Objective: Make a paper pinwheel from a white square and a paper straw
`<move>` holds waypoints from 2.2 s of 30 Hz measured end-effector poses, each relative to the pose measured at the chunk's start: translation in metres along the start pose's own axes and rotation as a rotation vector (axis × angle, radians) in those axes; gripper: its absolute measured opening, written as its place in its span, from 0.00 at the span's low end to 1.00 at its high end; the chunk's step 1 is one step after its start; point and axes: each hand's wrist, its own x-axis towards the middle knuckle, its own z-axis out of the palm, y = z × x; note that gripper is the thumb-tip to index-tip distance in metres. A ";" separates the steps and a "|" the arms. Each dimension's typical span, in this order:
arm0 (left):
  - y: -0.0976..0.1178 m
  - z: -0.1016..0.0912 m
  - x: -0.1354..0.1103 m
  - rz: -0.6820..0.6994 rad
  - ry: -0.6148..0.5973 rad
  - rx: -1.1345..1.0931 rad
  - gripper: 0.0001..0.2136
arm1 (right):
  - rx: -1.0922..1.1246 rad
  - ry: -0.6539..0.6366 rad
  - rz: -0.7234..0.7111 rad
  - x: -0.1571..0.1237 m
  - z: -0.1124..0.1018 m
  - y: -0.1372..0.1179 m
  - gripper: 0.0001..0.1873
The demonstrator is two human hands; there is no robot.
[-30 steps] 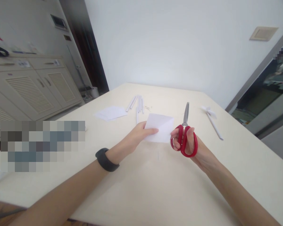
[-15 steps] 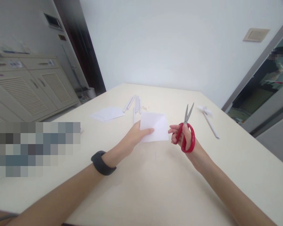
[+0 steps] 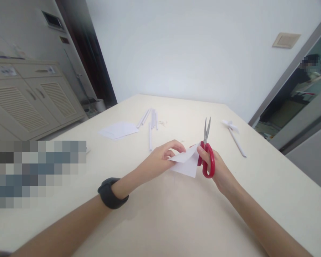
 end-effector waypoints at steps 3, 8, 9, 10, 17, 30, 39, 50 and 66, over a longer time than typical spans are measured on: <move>-0.002 0.004 -0.001 0.024 0.004 0.050 0.11 | -0.011 0.056 -0.008 0.000 -0.001 0.001 0.17; -0.002 0.004 -0.003 0.030 -0.065 0.139 0.16 | 0.013 0.016 0.007 0.002 -0.006 0.005 0.12; -0.001 0.003 -0.004 0.018 -0.091 0.146 0.19 | 0.021 0.008 0.005 0.003 -0.007 0.005 0.11; 0.000 0.003 -0.004 0.010 -0.109 0.150 0.21 | 0.028 0.004 -0.001 0.003 -0.008 0.004 0.10; 0.000 0.004 -0.002 0.050 -0.097 0.095 0.15 | 0.007 0.015 -0.042 0.003 -0.010 0.006 0.06; -0.001 -0.007 0.003 0.020 0.326 -0.006 0.12 | -0.189 0.087 -0.064 0.004 -0.012 0.000 0.04; -0.010 -0.013 0.008 0.074 0.392 -0.216 0.08 | -0.183 0.011 -0.136 0.004 -0.012 0.003 0.11; -0.002 0.006 -0.001 -0.073 -0.075 0.103 0.12 | -0.155 -0.168 -0.149 -0.001 -0.003 0.002 0.06; -0.010 0.005 0.001 0.009 -0.139 0.293 0.11 | -0.176 -0.103 -0.050 -0.001 0.000 0.005 0.02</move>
